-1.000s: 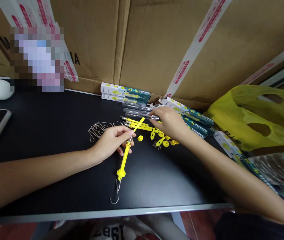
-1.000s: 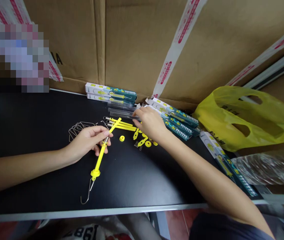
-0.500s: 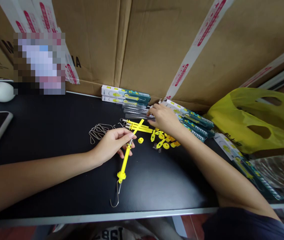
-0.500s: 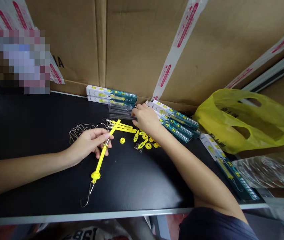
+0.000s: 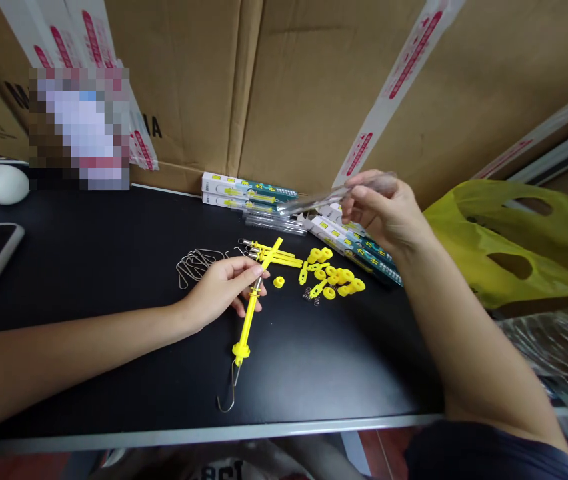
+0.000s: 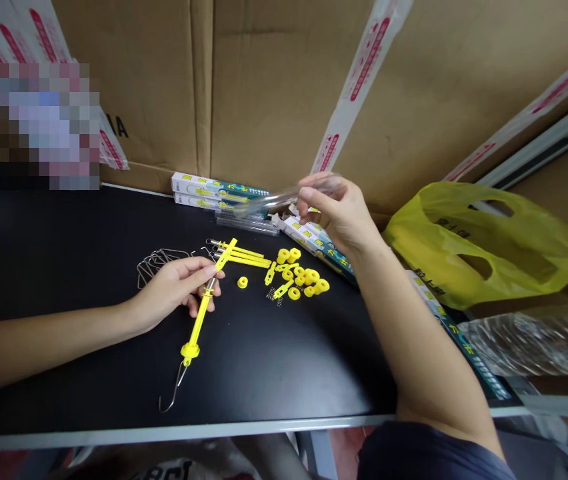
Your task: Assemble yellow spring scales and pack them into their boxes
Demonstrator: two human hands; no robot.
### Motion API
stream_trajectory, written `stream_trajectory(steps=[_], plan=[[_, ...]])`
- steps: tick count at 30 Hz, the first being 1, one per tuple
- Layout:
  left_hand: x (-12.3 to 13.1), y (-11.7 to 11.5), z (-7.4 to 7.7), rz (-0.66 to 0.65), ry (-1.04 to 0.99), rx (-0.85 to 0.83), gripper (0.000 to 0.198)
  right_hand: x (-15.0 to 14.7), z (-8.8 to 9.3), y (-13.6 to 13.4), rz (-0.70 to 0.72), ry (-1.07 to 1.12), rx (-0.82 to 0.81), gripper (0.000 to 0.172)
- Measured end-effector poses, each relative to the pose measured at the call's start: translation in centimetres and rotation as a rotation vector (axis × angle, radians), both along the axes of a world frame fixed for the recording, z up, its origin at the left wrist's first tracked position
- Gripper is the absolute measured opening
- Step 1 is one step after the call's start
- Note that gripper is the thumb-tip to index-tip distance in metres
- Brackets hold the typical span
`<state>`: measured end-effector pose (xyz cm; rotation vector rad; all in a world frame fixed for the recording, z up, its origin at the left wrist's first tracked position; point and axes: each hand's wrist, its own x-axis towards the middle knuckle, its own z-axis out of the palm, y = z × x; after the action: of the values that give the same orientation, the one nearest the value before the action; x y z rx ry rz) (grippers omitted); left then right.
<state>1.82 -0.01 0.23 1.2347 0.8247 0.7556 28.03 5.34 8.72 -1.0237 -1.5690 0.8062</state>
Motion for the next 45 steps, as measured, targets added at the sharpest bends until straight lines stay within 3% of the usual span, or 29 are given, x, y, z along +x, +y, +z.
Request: stream_trajectory(steps=[3, 9, 14, 24, 31, 45], plan=[[-0.1, 0.0, -0.2, -0.015, -0.012, 0.001, 0.020, -0.6, -0.7, 0.3, -0.025, 0.087, -0.034, 0.033], [-0.1, 0.1, -0.3, -0.043, -0.009, 0.010, 0.019, -1.9, -1.6, 0.3, -0.065, 0.029, -0.029, 0.037], [0.0, 0.1, -0.3, -0.062, -0.009, 0.013, 0.019, -2.6, -2.0, 0.1, 0.021, 0.154, -0.134, 0.034], [-0.1, 0.2, -0.5, -0.065, -0.033, 0.012, 0.016, -4.8, -2.8, -1.5, 0.195, 0.198, -0.303, 0.033], [-0.2, 0.3, -0.3, -0.036, -0.117, -0.045, 0.030, -5.0, -3.3, -1.4, 0.220, 0.201, -0.335, 0.033], [-0.7, 0.8, 0.2, -0.124, -0.152, -0.122, 0.030, -5.0, -4.1, -1.1, 0.295, 0.216, -0.408, 0.031]])
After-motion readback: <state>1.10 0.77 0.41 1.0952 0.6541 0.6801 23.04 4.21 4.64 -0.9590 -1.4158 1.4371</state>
